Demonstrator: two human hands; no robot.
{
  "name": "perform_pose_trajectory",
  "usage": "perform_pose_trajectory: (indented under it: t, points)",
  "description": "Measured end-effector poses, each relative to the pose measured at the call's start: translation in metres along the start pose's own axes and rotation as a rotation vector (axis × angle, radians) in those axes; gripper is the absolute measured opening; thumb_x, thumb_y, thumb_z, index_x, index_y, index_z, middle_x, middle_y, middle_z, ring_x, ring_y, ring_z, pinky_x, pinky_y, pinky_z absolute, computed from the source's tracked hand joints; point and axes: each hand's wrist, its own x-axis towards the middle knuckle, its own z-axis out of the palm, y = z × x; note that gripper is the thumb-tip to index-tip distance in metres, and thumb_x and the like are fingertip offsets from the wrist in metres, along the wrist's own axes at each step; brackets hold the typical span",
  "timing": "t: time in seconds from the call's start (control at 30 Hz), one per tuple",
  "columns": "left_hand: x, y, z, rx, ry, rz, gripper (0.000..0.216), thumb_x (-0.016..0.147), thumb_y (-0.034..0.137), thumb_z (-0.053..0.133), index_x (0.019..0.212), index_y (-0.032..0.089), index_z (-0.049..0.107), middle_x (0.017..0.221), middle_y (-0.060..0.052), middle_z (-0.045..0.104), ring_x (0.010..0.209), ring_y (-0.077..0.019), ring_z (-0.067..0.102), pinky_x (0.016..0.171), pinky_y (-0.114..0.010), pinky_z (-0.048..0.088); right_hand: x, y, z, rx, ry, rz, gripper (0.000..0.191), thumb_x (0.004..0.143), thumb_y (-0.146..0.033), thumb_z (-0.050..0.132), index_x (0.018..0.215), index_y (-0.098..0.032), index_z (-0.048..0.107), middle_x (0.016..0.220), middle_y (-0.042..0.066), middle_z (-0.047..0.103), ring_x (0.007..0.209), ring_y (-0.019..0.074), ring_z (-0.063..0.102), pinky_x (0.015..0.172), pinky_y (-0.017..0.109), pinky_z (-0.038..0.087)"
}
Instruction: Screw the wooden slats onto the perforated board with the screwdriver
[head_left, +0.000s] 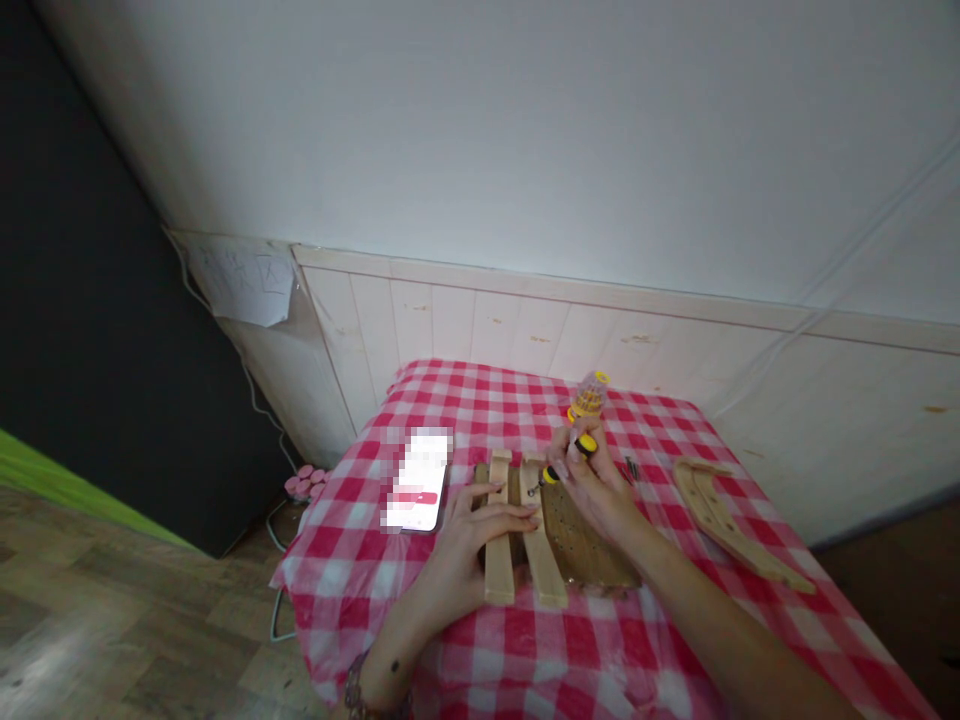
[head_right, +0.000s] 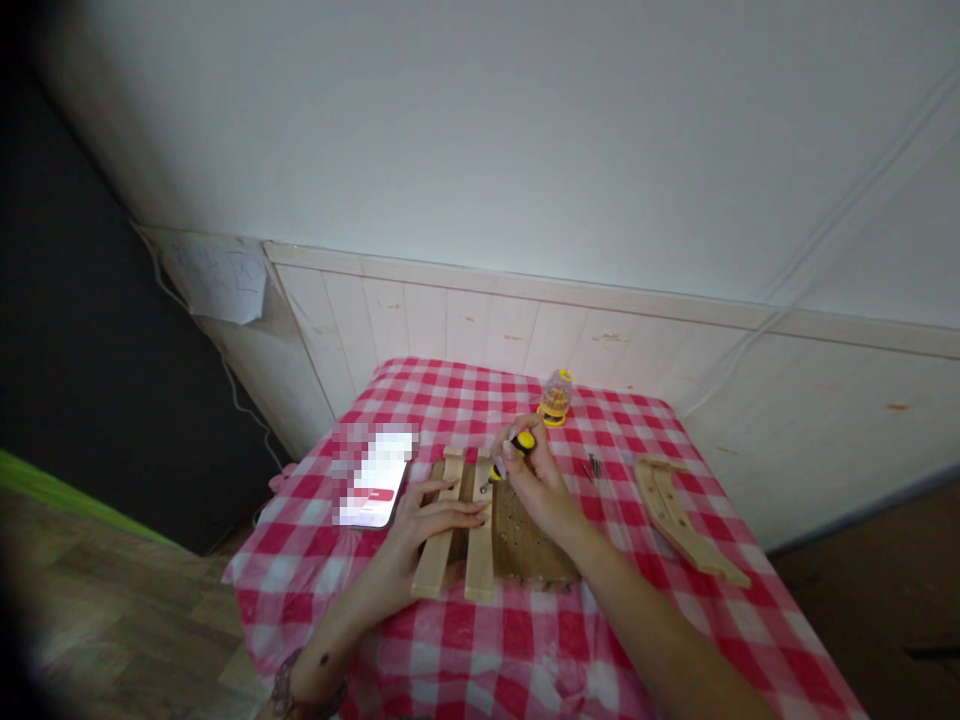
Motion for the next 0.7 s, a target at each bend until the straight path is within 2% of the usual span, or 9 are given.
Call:
perform_pose_trajectory:
  t: [0.1, 0.23, 0.33, 0.43, 0.5, 0.57, 0.63, 0.7]
  points:
    - [0.001, 0.001, 0.000, -0.007, -0.008, -0.005, 0.043, 0.083, 0.028, 0.082, 0.125, 0.027, 0.069, 0.134, -0.007, 0.072, 0.127, -0.0314, 0.059, 0.114, -0.055, 0.037, -0.003, -0.002, 0.004, 0.088, 0.000, 0.072, 0.033, 0.089, -0.060, 0.068, 0.097, -0.029, 0.060, 0.077, -0.002, 0.051, 0.070, 0.0185, 0.047, 0.069, 0.033, 0.047]
    - [0.000, 0.001, 0.000, 0.007, -0.003, -0.025, 0.042, 0.082, 0.028, 0.082, 0.123, 0.027, 0.070, 0.133, -0.007, 0.073, 0.130, -0.0327, 0.056, 0.114, -0.055, 0.038, -0.003, -0.003, 0.004, 0.078, -0.006, 0.150, 0.034, 0.090, -0.061, 0.064, 0.094, -0.027, 0.064, 0.082, 0.002, 0.053, 0.078, 0.0217, 0.053, 0.076, 0.038, 0.050]
    - [-0.001, 0.000, 0.001, 0.019, -0.002, -0.037, 0.043, 0.081, 0.029, 0.083, 0.123, 0.027, 0.071, 0.133, -0.007, 0.073, 0.132, -0.0341, 0.053, 0.114, -0.056, 0.037, -0.002, 0.000, 0.001, -0.069, -0.027, 0.107, 0.035, 0.089, -0.062, 0.068, 0.096, -0.028, 0.064, 0.087, 0.003, 0.057, 0.084, 0.0222, 0.056, 0.080, 0.037, 0.050]
    - [-0.001, 0.000, 0.000, 0.005, 0.004, -0.031, 0.043, 0.083, 0.027, 0.081, 0.124, 0.027, 0.070, 0.133, -0.008, 0.073, 0.132, -0.0335, 0.054, 0.115, -0.056, 0.037, -0.001, 0.002, -0.003, -0.156, -0.037, 0.036, 0.031, 0.088, -0.055, 0.075, 0.096, -0.032, 0.056, 0.098, 0.001, 0.062, 0.091, 0.0206, 0.060, 0.087, 0.037, 0.050]
    - [-0.001, 0.001, -0.001, 0.001, 0.004, -0.032, 0.043, 0.083, 0.027, 0.081, 0.124, 0.028, 0.070, 0.134, -0.008, 0.072, 0.132, -0.0335, 0.054, 0.114, -0.056, 0.038, -0.001, 0.002, -0.005, -0.150, -0.033, 0.038, 0.034, 0.088, -0.053, 0.075, 0.096, -0.033, 0.048, 0.097, -0.001, 0.063, 0.086, 0.0192, 0.061, 0.084, 0.036, 0.050]
    - [0.000, 0.003, -0.001, 0.006, 0.005, -0.027, 0.042, 0.083, 0.028, 0.081, 0.124, 0.028, 0.070, 0.134, -0.008, 0.072, 0.131, -0.0337, 0.055, 0.113, -0.056, 0.039, -0.002, 0.002, -0.006, -0.153, -0.021, 0.050, 0.037, 0.090, -0.054, 0.073, 0.096, -0.034, 0.043, 0.085, -0.004, 0.061, 0.074, 0.0184, 0.058, 0.075, 0.034, 0.049]
    - [0.000, 0.003, -0.001, 0.008, 0.010, -0.016, 0.041, 0.084, 0.028, 0.081, 0.124, 0.027, 0.071, 0.133, -0.008, 0.073, 0.130, -0.0337, 0.055, 0.113, -0.056, 0.039, -0.002, 0.001, -0.004, -0.151, 0.001, 0.037, 0.036, 0.091, -0.056, 0.070, 0.097, -0.033, 0.043, 0.075, -0.006, 0.056, 0.066, 0.0181, 0.051, 0.068, 0.032, 0.046]
    - [0.000, 0.004, -0.001, 0.006, 0.016, -0.013, 0.041, 0.084, 0.029, 0.081, 0.124, 0.028, 0.070, 0.133, -0.008, 0.073, 0.130, -0.0334, 0.056, 0.113, -0.057, 0.039, -0.003, 0.001, 0.000, -0.098, 0.014, 0.036, 0.037, 0.090, -0.063, 0.067, 0.098, -0.032, 0.049, 0.074, -0.004, 0.051, 0.066, 0.0187, 0.049, 0.068, 0.034, 0.046]
